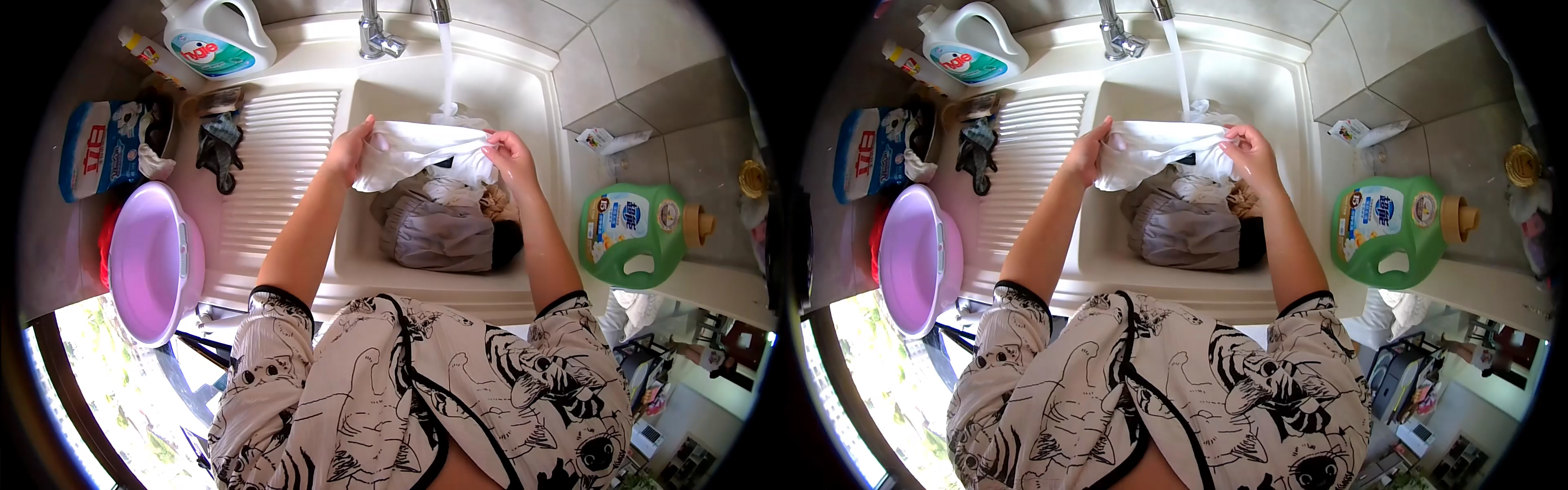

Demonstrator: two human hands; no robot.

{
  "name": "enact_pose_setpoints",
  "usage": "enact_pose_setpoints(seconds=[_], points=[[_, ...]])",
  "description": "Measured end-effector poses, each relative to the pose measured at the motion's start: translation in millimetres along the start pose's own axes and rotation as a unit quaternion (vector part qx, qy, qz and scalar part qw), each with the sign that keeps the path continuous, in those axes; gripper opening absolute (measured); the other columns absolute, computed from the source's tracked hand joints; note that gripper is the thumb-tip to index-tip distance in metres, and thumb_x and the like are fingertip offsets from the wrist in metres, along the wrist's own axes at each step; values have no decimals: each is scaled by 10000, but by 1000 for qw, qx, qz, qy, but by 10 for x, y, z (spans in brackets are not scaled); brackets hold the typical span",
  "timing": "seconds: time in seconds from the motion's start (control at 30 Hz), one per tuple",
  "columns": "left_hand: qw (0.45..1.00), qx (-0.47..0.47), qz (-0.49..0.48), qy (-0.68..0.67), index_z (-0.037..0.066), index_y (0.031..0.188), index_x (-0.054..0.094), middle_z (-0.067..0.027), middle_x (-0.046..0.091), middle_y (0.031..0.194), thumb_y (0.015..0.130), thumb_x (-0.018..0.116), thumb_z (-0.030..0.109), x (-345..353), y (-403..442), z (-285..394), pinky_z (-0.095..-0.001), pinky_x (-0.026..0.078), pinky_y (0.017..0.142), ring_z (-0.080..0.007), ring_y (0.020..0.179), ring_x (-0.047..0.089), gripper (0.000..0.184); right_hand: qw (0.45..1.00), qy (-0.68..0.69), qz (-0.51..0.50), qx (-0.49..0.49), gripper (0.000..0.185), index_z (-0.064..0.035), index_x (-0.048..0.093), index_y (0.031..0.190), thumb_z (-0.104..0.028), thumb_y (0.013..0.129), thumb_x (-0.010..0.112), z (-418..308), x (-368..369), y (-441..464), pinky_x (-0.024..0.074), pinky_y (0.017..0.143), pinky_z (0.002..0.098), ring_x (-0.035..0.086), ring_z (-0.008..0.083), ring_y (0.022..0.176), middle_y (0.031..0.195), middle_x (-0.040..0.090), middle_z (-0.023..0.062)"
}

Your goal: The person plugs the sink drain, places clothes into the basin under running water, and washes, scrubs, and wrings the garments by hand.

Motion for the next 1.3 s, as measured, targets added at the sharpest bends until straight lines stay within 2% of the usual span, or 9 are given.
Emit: enact_pose_setpoints(seconds=[0.13, 0.57, 0.87, 0.93, 1.07, 1.13, 1.17, 1.27, 1.3], points=[[1000, 6, 2, 29, 21, 945, 581, -69, 604, 776, 933, 496, 365, -23, 8, -22, -333, 515, 677, -187, 684, 589, 354, 992, 85, 28, 90, 130, -60, 517, 940, -69, 848, 608, 93, -88, -13, 467, 682, 231, 542, 84, 810, 878, 569, 15], [999, 19, 12, 36, -17, 1059, 561, -59, 609, 838, 930, 516, 338, -52, 6, -27, -306, 510, 660, -151, 701, 579, 381, 969, 199, 41, 144, 152, -94, 514, 960, -102, 846, 615, 106, -79, -23, 478, 657, 266, 593, 119, 764, 859, 596, 36], [994, 71, -3, 86, 3, 1158, 548, -87, 619, 982, 916, 529, 386, -68, 56, -70, -300, 501, 722, -170, 797, 599, 454, 968, 197, 59, 144, 322, -86, 520, 1156, -88, 845, 606, 86, -91, -31, 483, 667, 278, 602, 129, 789, 890, 612, 58], [947, 142, -97, 272, 25, 1193, 558, -104, 629, 1027, 849, 621, 415, 86, 25, -42, -291, 485, 747, -185, 855, 606, 524, 966, 204, 63, 148, 337, -63, 499, 1204, -69, 872, 555, 116, -116, -35, 485, 749, 310, 595, 168, 884, 990, 603, 95], [837, 90, -92, 531, 5, 1124, 606, -124, 658, 951, 799, 686, 286, 213, 6, -224, -300, 458, 796, -194, 882, 604, 437, 961, 230, 82, 131, 342, -35, 498, 1200, -50, 861, 547, 279, -112, 21, 484, 767, 310, 589, 179, 903, 1007, 594, 101], [856, 178, -71, 480, 6, 1127, 603, -133, 657, 954, 806, 672, 265, 275, 77, -240, -304, 456, 797, -195, 878, 605, 418, 949, 267, 135, 104, 313, -36, 530, 1129, -52, 822, 587, 324, -100, 53, 474, 673, 253, 585, 135, 809, 899, 604, 63], [867, 260, -51, 422, 6, 1130, 599, -142, 655, 957, 814, 658, 244, 364, 71, -161, -309, 454, 797, -196, 874, 606, 400, 944, 270, 150, 118, 309, -29, 527, 1147, -88, 845, 555, 331, -126, 50, 466, 753, 281, 577, 153, 865, 962, 592, 84], [857, 280, -9, 432, 52, 1091, 553, -142, 645, 877, 863, 575, 255, 735, -16, -371, -358, 464, 713, -225, 802, 625, 306, 911, 290, 211, 205, 394, -69, 530, 1181, -336, 900, 459, 855, 276, 76, 379, 976, 346, 525, 180, 1044, 1108, 574, 66], [830, 257, -33, 495, 88, 1119, 549, -153, 645, 903, 848, 593, 246, 1143, 20, -376, -366, 472, 706, -261, 791, 635, 317, 884, 438, -24, 162, 353, -108, 590, 1031, -389, 818, 570, 546, 201, 133, 429, 921, 361, 545, 159, 983, 977, 598, 53]])
Point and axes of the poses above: each hand's wrist, its own y-axis towards the middle knuckle, its own x-axis out of the palm, z = x × y, the point moved 7 cm from there along y, towards the middle knuckle
